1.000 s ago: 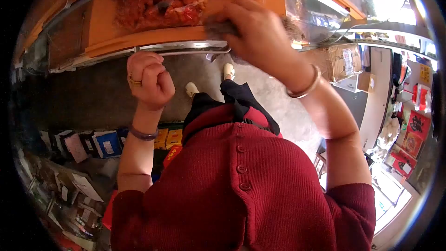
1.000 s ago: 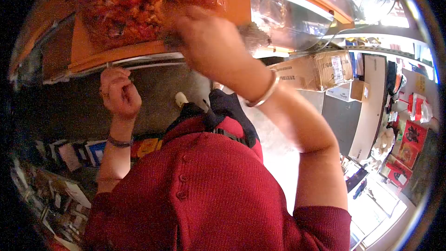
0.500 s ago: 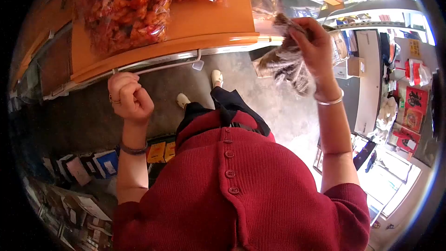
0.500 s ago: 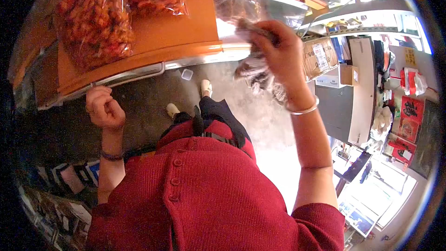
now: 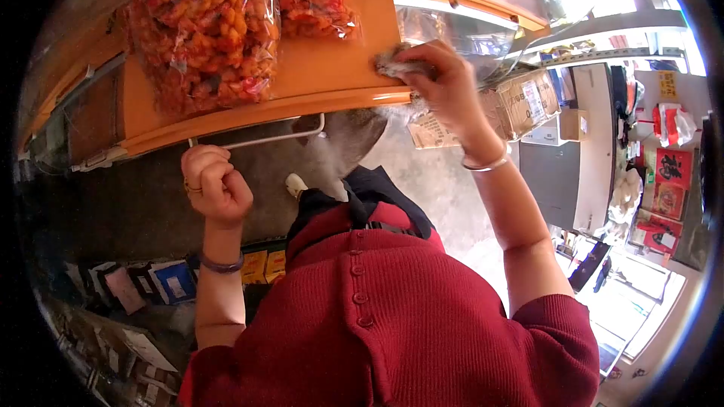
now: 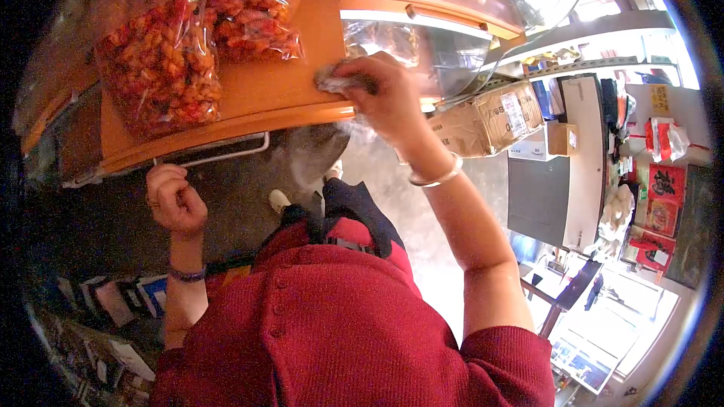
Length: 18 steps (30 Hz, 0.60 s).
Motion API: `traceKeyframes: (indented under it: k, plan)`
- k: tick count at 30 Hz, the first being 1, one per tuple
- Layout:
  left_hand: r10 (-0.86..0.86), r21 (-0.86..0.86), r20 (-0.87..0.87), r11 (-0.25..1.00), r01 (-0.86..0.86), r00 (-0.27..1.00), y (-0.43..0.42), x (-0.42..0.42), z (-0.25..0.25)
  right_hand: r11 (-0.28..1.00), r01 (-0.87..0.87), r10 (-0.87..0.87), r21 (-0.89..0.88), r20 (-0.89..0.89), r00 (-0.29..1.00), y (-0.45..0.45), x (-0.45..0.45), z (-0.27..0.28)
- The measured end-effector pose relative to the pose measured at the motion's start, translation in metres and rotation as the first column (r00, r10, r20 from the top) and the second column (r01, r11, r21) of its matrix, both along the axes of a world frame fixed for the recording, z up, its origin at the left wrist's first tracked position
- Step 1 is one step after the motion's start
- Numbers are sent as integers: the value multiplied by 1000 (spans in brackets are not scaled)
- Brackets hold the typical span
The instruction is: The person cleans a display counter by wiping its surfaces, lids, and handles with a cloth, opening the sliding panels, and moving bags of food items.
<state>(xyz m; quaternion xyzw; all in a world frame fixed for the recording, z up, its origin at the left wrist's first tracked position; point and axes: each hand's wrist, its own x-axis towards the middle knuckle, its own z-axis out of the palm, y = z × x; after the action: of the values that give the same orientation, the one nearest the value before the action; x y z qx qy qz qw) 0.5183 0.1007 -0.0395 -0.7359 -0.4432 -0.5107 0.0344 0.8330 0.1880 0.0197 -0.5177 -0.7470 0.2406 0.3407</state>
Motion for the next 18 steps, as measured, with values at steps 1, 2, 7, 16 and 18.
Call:
traceKeyframes:
  k: [1,2,7,16,18]
  plan:
    - [7,-21,1,1000,-7,1000,2,0,1,1000,-4,4,5,-4,1000,10,-2,-3]
    - [16,-17,0,1000,-16,1000,3,-1,1,996,66,-70,65,59,996,24,-2,-8]
    - [14,-37,3,999,-14,1000,0,1,3,995,24,-28,98,39,999,72,1,-17]
    - [11,-6,-31,1000,-11,999,0,-3,-2,917,198,-254,-345,-124,959,4,68,-8]
    - [3,-7,-27,1000,-4,1000,-2,-2,-2,907,226,-335,-356,-283,899,-37,46,13]
